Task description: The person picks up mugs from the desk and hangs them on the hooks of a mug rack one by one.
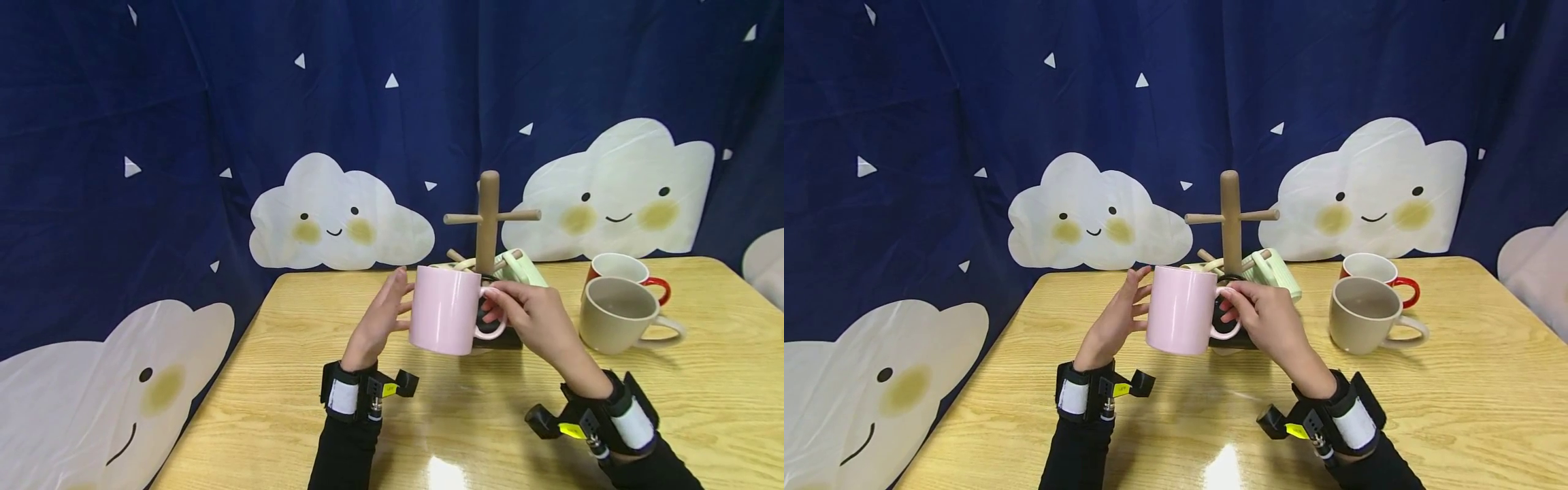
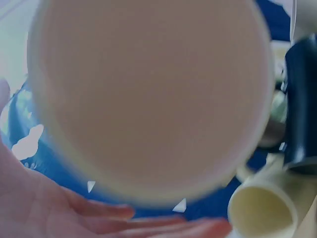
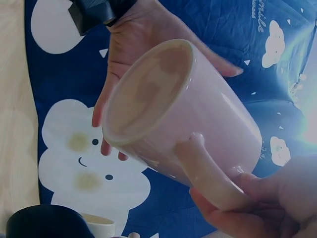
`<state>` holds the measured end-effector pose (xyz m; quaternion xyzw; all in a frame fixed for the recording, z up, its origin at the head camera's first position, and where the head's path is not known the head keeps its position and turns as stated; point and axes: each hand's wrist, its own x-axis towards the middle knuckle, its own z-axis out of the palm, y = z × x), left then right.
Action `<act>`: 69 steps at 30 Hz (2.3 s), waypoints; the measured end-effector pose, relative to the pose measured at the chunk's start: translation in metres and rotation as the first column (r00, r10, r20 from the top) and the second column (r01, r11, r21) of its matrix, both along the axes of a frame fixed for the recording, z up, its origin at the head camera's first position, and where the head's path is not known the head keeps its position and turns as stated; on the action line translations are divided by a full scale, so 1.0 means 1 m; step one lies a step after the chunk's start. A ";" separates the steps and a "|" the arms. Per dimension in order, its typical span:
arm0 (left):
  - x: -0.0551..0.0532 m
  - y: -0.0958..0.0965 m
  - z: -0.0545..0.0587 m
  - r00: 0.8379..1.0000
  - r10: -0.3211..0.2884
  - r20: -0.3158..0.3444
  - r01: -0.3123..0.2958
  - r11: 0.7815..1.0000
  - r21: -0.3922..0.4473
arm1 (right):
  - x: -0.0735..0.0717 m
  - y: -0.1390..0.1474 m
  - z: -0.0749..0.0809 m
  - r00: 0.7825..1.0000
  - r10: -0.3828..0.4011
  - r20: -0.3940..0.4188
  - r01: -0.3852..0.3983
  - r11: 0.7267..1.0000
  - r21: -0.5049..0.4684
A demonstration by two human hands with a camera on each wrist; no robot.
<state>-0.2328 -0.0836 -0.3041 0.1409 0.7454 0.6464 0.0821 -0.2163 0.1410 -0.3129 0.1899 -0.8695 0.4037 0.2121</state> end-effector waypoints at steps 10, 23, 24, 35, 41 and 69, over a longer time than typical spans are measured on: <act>0.004 0.027 -0.003 0.996 0.084 0.020 -0.085 0.996 0.009 | 0.004 -0.007 -0.002 0.982 -0.055 -0.179 0.052 0.998 -0.023; 0.004 0.033 -0.010 0.999 0.021 -0.027 -0.018 0.992 0.126 | 0.002 -0.004 -0.001 0.996 -0.048 -0.075 0.047 0.999 -0.018; 0.004 0.033 -0.010 0.999 0.024 -0.027 -0.021 0.991 0.129 | 0.002 -0.003 0.000 0.997 -0.047 -0.062 0.046 0.999 -0.018; 0.008 0.038 -0.010 0.995 0.093 -0.031 -0.089 0.991 0.102 | -0.001 0.002 0.003 0.998 -0.014 0.053 0.015 1.000 -0.006; 0.007 0.035 -0.009 0.993 0.117 -0.025 -0.114 0.988 0.101 | -0.005 0.018 0.008 0.986 -0.072 0.147 0.080 0.996 -0.048; -0.009 0.033 -0.007 0.988 -0.021 0.150 -0.086 0.733 0.675 | -0.005 0.086 0.024 0.930 -0.216 0.297 0.241 0.969 -0.050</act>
